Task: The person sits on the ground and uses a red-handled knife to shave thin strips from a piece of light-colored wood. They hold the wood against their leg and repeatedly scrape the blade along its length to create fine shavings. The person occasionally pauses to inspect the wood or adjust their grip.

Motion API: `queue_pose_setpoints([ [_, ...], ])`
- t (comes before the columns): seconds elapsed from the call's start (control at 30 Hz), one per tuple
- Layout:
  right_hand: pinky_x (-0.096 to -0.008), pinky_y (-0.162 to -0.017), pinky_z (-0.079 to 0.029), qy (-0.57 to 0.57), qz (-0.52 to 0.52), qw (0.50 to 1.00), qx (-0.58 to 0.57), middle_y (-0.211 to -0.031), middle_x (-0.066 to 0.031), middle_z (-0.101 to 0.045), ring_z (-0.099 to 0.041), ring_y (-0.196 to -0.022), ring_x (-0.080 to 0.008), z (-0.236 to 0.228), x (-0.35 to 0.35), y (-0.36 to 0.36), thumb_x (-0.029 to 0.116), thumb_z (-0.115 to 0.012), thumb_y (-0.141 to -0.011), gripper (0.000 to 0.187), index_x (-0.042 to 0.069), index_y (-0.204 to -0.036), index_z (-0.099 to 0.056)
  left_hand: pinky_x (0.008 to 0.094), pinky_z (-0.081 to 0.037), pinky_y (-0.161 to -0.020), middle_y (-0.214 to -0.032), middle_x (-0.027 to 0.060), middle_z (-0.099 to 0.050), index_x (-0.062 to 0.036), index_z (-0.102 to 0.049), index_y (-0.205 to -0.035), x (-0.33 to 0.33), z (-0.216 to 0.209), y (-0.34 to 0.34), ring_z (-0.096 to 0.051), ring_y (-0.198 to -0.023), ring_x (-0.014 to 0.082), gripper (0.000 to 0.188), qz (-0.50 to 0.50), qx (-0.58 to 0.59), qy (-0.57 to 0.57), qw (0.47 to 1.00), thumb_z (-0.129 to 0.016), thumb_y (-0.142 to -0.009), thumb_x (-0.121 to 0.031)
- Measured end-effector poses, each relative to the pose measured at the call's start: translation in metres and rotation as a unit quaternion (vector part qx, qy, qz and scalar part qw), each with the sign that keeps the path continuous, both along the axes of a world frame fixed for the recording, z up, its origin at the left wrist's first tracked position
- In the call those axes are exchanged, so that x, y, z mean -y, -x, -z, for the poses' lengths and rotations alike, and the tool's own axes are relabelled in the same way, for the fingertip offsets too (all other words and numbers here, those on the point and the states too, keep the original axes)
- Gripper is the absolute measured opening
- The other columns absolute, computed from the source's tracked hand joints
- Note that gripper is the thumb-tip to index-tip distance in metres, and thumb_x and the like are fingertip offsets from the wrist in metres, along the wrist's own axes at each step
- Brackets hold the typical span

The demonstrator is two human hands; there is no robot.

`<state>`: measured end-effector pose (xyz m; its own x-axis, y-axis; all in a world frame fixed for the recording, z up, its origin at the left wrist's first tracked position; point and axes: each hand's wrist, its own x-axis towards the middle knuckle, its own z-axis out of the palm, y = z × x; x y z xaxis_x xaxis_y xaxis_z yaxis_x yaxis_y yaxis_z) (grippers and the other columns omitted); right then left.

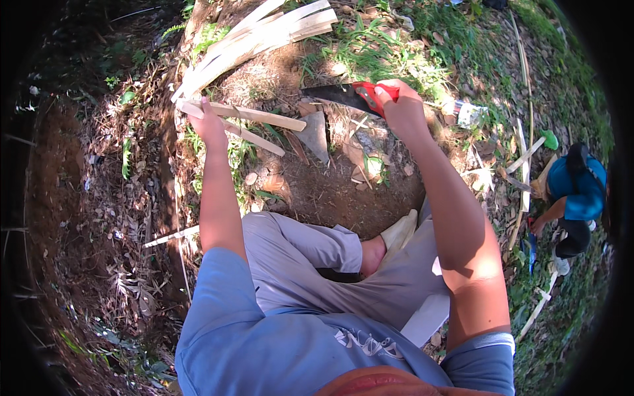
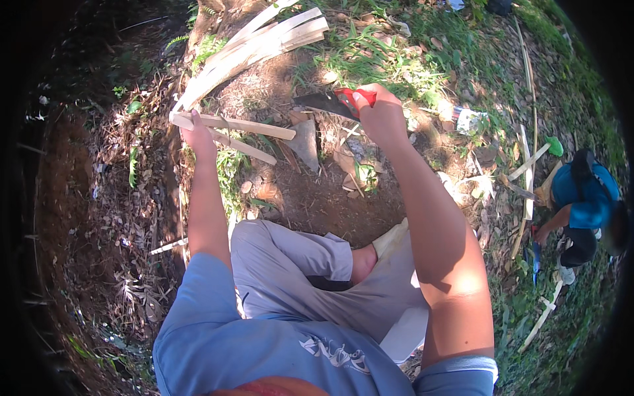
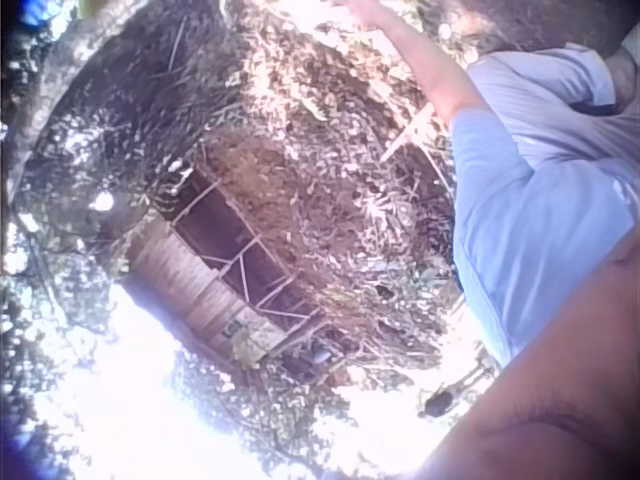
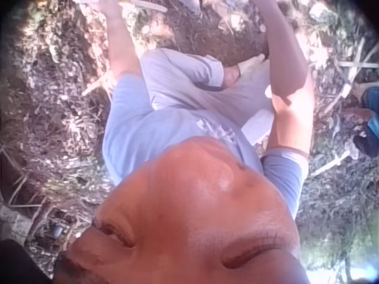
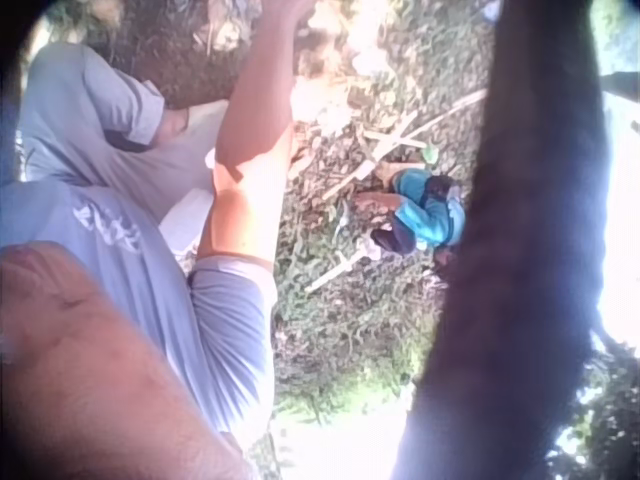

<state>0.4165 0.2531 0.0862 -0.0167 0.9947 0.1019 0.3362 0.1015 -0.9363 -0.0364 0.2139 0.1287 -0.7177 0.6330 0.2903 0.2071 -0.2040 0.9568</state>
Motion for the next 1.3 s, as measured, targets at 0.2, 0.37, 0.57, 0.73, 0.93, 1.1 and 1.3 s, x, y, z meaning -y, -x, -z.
queue_pose_setpoints([
  [0.2,-0.0387,-0.083,-0.056,-0.021,-0.04,0.999,0.0,-0.1,-0.0127,-0.078,-0.074,-0.089,-0.0274,-0.011,0.005,0.005,0.035,-0.077,-0.098,0.037,0.01,-0.125,-0.075,0.0419,-0.06,-0.088,-0.126,0.0147,-0.062,-0.0049,-0.04,-0.154,0.01,-0.043,-0.037,-0.073,-0.097,0.0247,0.054,0.026,0.045,-0.028,0.998,-0.065,-0.108,-0.016],
  [0.37,-0.037,-0.082,-0.056,0.042,-0.14,0.989,0.006,-0.099,-0.0093,-0.079,-0.074,-0.088,-0.0229,-0.021,0.011,0.005,0.035,-0.079,-0.096,0.039,0.014,-0.129,-0.075,0.0361,-0.059,-0.079,-0.099,0.0075,-0.064,-0.007,-0.052,-0.141,0.015,-0.08,-0.086,-0.068,-0.088,0.0187,0.039,0.107,-0.009,-0.066,0.992,-0.069,-0.106,-0.014],
  [0.57,-0.0363,-0.081,-0.056,0.049,-0.152,0.986,0.041,-0.098,-0.0087,-0.079,-0.075,-0.088,-0.0214,-0.029,0.017,0.014,0.032,-0.076,-0.098,0.034,0.017,-0.129,-0.076,0.0318,-0.052,-0.09,-0.107,0.0049,-0.067,-0.0057,-0.063,-0.124,0.009,-0.059,-0.107,-0.064,-0.096,0.0144,0.024,0.16,-0.249,0.035,0.955,-0.073,-0.103,-0.013],
  [0.73,-0.0341,-0.073,-0.053,0.01,-0.131,0.991,0.03,-0.092,-0.0076,-0.078,-0.069,-0.078,-0.0154,-0.026,0.017,0.013,0.028,-0.075,-0.1,0.032,0.012,-0.129,-0.076,0.0344,-0.055,-0.084,-0.103,0.0064,-0.064,-0.0027,-0.059,-0.122,0.008,-0.055,-0.107,-0.065,-0.092,0.0165,0.024,0.117,-0.056,-0.062,0.99,-0.071,-0.102,-0.004],
  [0.93,-0.0361,-0.075,-0.055,0.071,-0.125,0.988,0.05,-0.092,-0.0067,-0.078,-0.074,-0.078,-0.0196,-0.031,0.01,0.008,0.032,-0.074,-0.098,0.032,0.018,-0.126,-0.078,0.0362,-0.057,-0.076,-0.097,0.0091,-0.062,0.0008,-0.058,-0.117,0.0,-0.056,-0.113,-0.065,-0.086,0.019,0.016,0.194,0.04,-0.174,0.965,-0.064,-0.102,0.003],
  [1.1,-0.0368,-0.074,-0.055,0.071,-0.105,0.991,0.046,-0.089,-0.0058,-0.077,-0.074,-0.076,-0.0202,-0.031,0.011,0.015,0.034,-0.075,-0.097,0.032,0.02,-0.125,-0.079,0.0352,-0.057,-0.069,-0.093,0.0108,-0.061,0.0023,-0.057,-0.112,-0.017,-0.05,-0.132,-0.066,-0.077,0.0205,0.012,0.161,-0.041,-0.163,0.973,-0.057,-0.1,0.006],
  [1.3,-0.038,-0.075,-0.055,0.097,-0.101,0.989,0.057,-0.089,-0.0062,-0.077,-0.074,-0.078,-0.0214,-0.034,0.009,0.011,0.034,-0.074,-0.097,0.034,0.018,-0.126,-0.078,0.0394,-0.057,-0.07,-0.085,0.013,-0.061,0.0021,-0.056,-0.102,-0.027,-0.019,-0.12,-0.066,-0.074,0.0241,0.004,0.18,-0.058,-0.146,0.971,-0.054,-0.098,0.002],
])
